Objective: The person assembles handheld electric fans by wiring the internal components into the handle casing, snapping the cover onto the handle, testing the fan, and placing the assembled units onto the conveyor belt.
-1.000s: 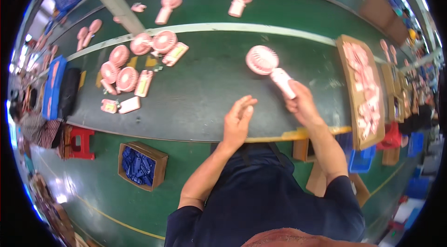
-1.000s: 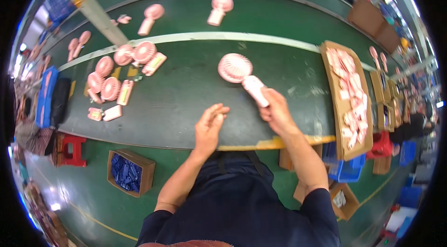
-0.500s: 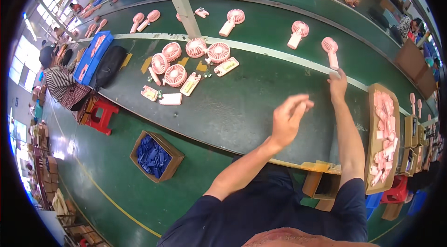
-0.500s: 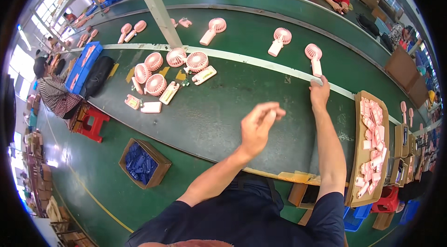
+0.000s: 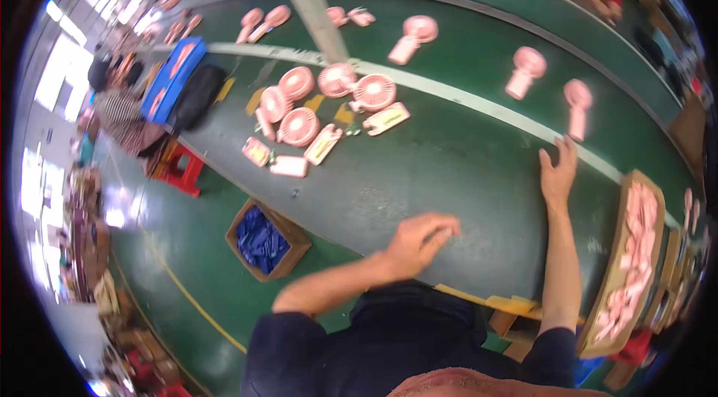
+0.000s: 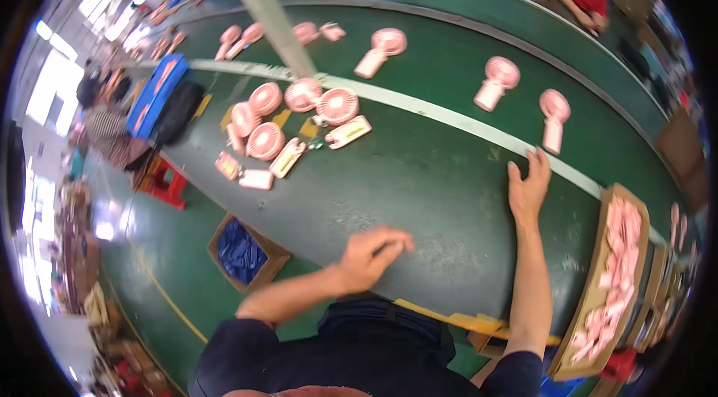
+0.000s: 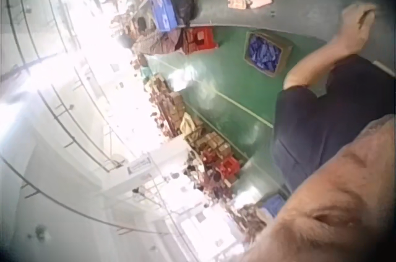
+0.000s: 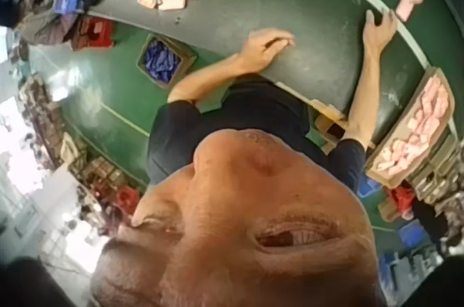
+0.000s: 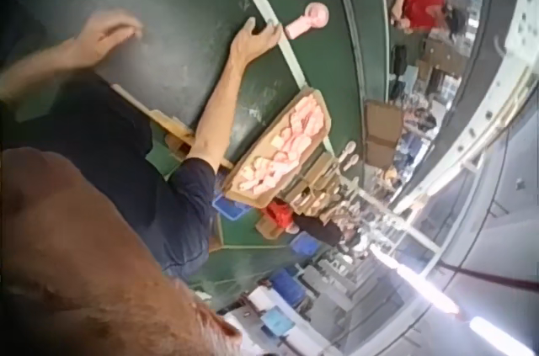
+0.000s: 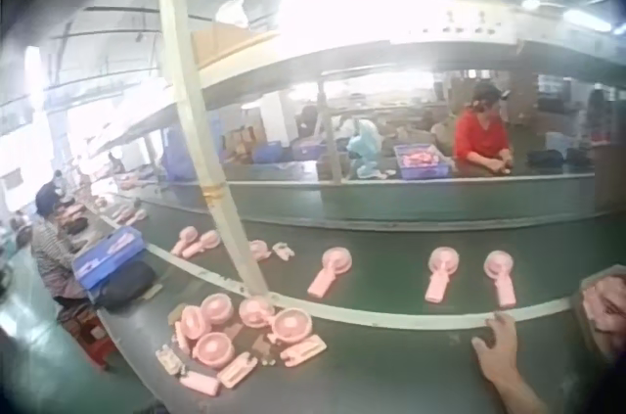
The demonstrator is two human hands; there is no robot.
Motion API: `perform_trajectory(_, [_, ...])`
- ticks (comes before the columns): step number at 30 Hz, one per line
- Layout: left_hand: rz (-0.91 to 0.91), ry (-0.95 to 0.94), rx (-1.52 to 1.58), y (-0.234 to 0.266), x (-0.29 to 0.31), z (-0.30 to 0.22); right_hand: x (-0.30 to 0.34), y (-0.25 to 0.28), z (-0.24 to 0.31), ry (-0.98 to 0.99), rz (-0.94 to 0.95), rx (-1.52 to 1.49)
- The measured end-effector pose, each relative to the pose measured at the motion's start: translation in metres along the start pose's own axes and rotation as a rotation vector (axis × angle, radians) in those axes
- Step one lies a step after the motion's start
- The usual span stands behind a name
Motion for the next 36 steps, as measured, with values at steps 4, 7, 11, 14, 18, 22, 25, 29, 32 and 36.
perform_trajectory(4, [-0.044,-0.242,-0.308,0.072,-0.1,0.067,0.001,-0.003,0.004,-0.045,0.042,0.046])
perform_trajectory(7, [-0.096,-0.031,-0.551,0.123,-0.169,0.121,0.0,-0.012,0.01,-0.06,0.067,0.055])
perform_trajectory(11, [-0.16,-0.181,-0.845,0.182,-0.249,0.213,0.001,-0.013,0.019,-0.075,0.097,0.07])
perform_trajectory(14, [-0.131,0.023,-0.997,0.185,-0.3,0.258,-0.001,-0.004,0.009,-0.114,0.084,0.12])
perform_trajectory(18, [0.081,-0.061,-1.29,0.273,-0.313,0.318,-0.002,-0.02,0.024,-0.074,0.114,0.04])
perform_trajectory(22, [-0.017,0.32,-1.159,0.25,-0.322,0.345,-0.002,-0.012,0.022,-0.144,0.115,0.048])
perform_trajectory(25, [0.01,0.34,-1.208,0.253,-0.328,0.345,-0.001,-0.011,0.023,-0.154,0.118,0.053])
perform_trajectory(29, [0.032,0.374,-1.169,0.267,-0.336,0.341,-0.001,-0.014,0.029,-0.15,0.131,0.024])
perform_trajectory(32, [-0.012,0.345,-1.15,0.248,-0.332,0.338,0.001,-0.013,0.022,-0.14,0.127,0.029])
perform_trajectory(36, [0.146,0.32,-1.209,0.24,-0.324,0.316,0.002,-0.015,0.027,-0.093,0.127,0.068])
Point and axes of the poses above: each hand's wrist, its own x-axis away from the middle knuckle, its own y-axis out of the back of the hand, z = x × y, the point moved 1 cm from there along -x, towards the middle knuckle, and after that the axes turned 11 degrees about -y, right-handed, at the moved point
